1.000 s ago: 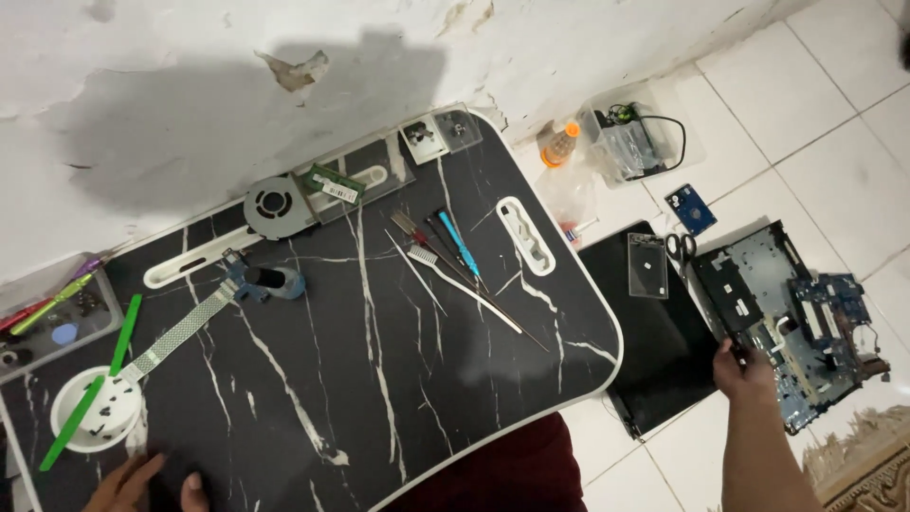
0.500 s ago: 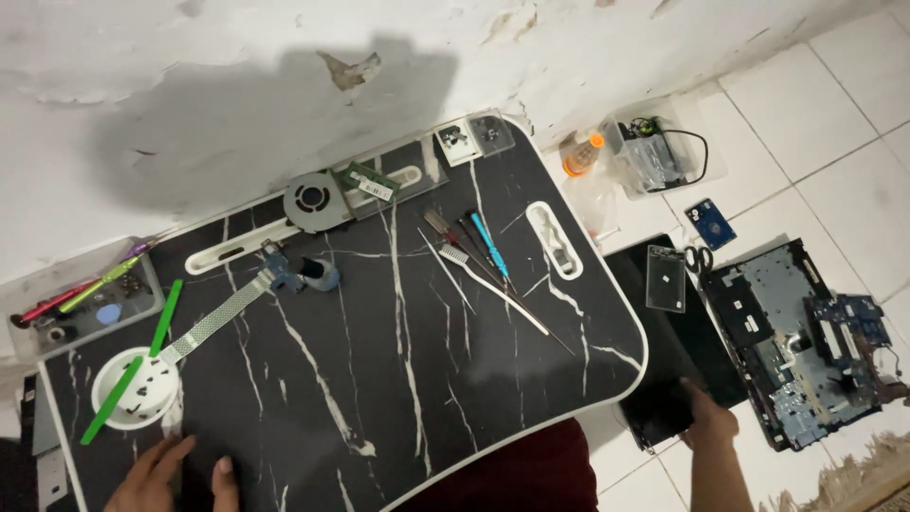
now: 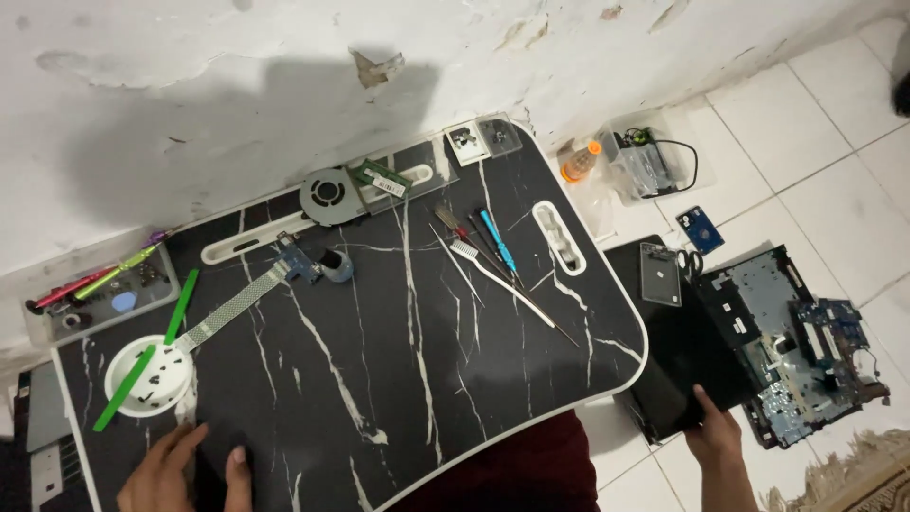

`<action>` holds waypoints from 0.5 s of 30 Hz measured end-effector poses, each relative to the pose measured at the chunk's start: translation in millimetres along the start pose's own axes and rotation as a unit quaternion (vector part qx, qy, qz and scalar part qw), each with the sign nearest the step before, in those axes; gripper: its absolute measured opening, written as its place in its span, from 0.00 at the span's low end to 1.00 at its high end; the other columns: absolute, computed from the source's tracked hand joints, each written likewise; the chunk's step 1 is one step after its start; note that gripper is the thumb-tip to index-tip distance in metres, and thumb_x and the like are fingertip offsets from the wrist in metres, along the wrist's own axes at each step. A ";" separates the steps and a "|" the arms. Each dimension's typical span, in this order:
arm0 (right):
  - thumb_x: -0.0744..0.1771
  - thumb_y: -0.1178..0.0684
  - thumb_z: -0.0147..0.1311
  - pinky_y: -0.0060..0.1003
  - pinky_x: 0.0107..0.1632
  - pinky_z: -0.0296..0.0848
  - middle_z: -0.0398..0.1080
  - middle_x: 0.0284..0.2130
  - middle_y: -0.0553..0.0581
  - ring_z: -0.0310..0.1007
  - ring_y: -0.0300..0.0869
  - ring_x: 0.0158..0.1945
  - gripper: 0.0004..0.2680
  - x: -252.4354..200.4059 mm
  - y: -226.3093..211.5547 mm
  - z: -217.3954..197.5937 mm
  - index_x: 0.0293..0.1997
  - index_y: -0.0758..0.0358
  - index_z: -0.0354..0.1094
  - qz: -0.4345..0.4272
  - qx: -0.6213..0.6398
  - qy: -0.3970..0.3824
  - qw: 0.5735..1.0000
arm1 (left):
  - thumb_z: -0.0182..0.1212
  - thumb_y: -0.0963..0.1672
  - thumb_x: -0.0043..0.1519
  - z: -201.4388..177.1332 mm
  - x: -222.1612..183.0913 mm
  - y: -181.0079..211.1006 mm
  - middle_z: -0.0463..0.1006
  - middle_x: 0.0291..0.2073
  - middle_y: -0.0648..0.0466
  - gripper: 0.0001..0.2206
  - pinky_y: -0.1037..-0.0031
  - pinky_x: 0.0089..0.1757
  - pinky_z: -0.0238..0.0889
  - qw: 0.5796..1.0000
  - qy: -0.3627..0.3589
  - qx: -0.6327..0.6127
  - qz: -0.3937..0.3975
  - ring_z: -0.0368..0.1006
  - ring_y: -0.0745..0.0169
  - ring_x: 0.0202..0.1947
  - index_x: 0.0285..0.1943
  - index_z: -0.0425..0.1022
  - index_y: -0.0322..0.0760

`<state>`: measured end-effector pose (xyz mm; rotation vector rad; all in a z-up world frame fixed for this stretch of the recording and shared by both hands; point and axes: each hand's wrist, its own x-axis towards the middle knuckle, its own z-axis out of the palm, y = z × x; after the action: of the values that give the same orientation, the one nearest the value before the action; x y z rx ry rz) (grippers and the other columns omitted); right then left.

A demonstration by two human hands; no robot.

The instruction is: Positioning and securing a laptop screen onto the chassis during a repair process.

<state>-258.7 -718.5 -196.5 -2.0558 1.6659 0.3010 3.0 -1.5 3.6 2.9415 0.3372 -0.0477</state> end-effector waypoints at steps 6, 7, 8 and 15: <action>0.67 0.51 0.58 0.57 0.58 0.74 0.70 0.60 0.57 0.71 0.50 0.59 0.18 -39.0 -25.2 -50.2 0.66 0.52 0.64 -0.049 0.578 0.057 0.812 | 0.58 0.60 0.59 -15.0 -8.6 10.5 0.82 0.58 0.47 0.29 0.56 0.55 0.72 0.999 0.015 -0.017 0.037 0.79 0.47 0.54 0.59 0.84 0.41; 0.67 0.51 0.57 0.55 0.57 0.74 0.70 0.59 0.56 0.71 0.49 0.58 0.19 -35.7 -25.0 -62.9 0.68 0.51 0.64 -0.074 0.566 0.054 0.819 | 0.59 0.58 0.59 -21.0 -11.7 15.6 0.81 0.60 0.47 0.28 0.55 0.57 0.70 0.999 0.023 -0.022 0.036 0.77 0.45 0.56 0.60 0.84 0.41; 0.67 0.52 0.56 0.53 0.56 0.74 0.70 0.59 0.54 0.72 0.48 0.57 0.20 -33.8 -22.6 -76.0 0.69 0.51 0.64 -0.099 0.552 0.053 0.826 | 0.59 0.57 0.60 -27.0 -15.4 20.4 0.80 0.61 0.47 0.27 0.54 0.58 0.68 0.999 0.028 -0.026 0.036 0.76 0.43 0.59 0.62 0.83 0.41; 0.67 0.53 0.62 0.55 0.52 0.80 0.73 0.53 0.64 0.76 0.53 0.53 0.15 4.6 8.4 -113.4 0.60 0.59 0.67 -0.047 0.520 0.087 0.848 | 0.61 0.56 0.60 -36.7 -18.3 27.3 0.83 0.58 0.49 0.25 0.57 0.52 0.71 0.996 0.062 -0.043 0.043 0.79 0.46 0.55 0.58 0.86 0.40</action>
<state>-279.7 -779.2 -102.5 -1.3087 1.3243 -0.7107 -8.2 -25.0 45.5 2.8765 0.2229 0.1583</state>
